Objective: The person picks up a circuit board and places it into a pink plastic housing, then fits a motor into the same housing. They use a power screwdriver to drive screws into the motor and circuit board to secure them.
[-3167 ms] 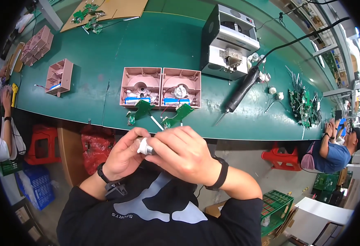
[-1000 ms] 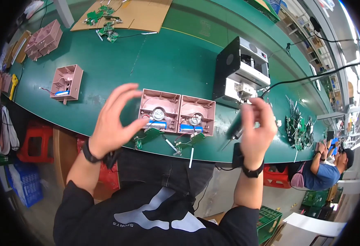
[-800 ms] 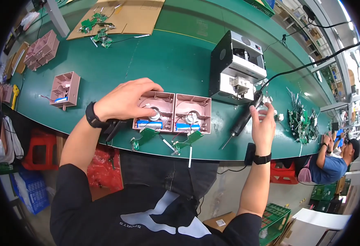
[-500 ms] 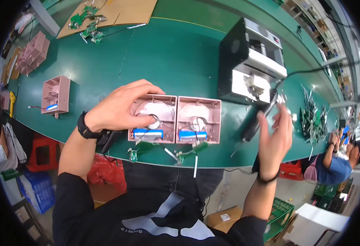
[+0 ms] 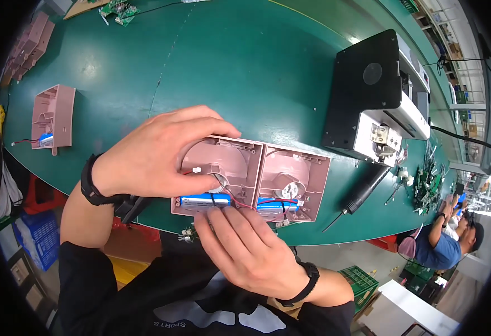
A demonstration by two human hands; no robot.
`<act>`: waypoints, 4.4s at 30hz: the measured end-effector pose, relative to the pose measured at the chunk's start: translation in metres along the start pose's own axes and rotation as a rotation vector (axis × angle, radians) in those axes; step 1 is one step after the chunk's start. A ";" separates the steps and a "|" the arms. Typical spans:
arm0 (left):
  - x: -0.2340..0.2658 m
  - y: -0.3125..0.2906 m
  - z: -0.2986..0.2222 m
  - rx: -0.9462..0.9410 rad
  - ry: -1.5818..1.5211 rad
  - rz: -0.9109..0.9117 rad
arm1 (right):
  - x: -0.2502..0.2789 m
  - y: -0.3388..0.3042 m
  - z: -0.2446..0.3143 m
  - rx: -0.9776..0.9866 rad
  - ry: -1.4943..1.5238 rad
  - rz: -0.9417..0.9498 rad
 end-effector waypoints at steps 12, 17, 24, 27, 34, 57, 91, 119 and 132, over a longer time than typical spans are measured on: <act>0.003 0.005 -0.014 0.060 0.044 0.030 | 0.077 -0.193 -0.177 -0.976 -0.058 -0.873; -0.001 0.012 -0.019 -0.004 0.068 0.056 | 0.034 -0.210 -0.262 -1.214 -0.005 -0.393; -0.005 0.009 -0.015 0.022 -0.043 0.040 | 0.017 -0.230 -0.298 -1.169 0.654 -0.604; -0.011 0.009 -0.017 0.028 -0.028 0.058 | 0.046 -0.234 -0.260 -0.705 1.140 -1.171; -0.008 0.012 -0.017 0.028 -0.092 -0.003 | 0.149 -0.204 -0.193 -0.185 1.049 -1.419; -0.009 0.006 -0.018 -0.022 -0.100 -0.072 | 0.167 -0.119 -0.138 -0.110 1.062 -1.245; -0.012 0.005 -0.014 -0.003 -0.081 -0.050 | 0.177 -0.107 -0.131 -0.101 0.910 -1.168; -0.011 0.008 -0.010 -0.004 -0.108 -0.071 | 0.139 -0.063 -0.087 0.037 1.062 -0.995; -0.010 0.006 -0.010 -0.065 -0.080 -0.103 | 0.108 -0.049 -0.109 -0.084 1.058 -0.964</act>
Point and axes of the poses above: each hand's wrist, its own y-axis towards the middle knuckle, its own x-axis out of the back of the hand, z = x × y, the point moved 10 cm from there along y, towards the middle knuckle, and after that the axes turned 9 degrees about z, right-handed, at the moved point
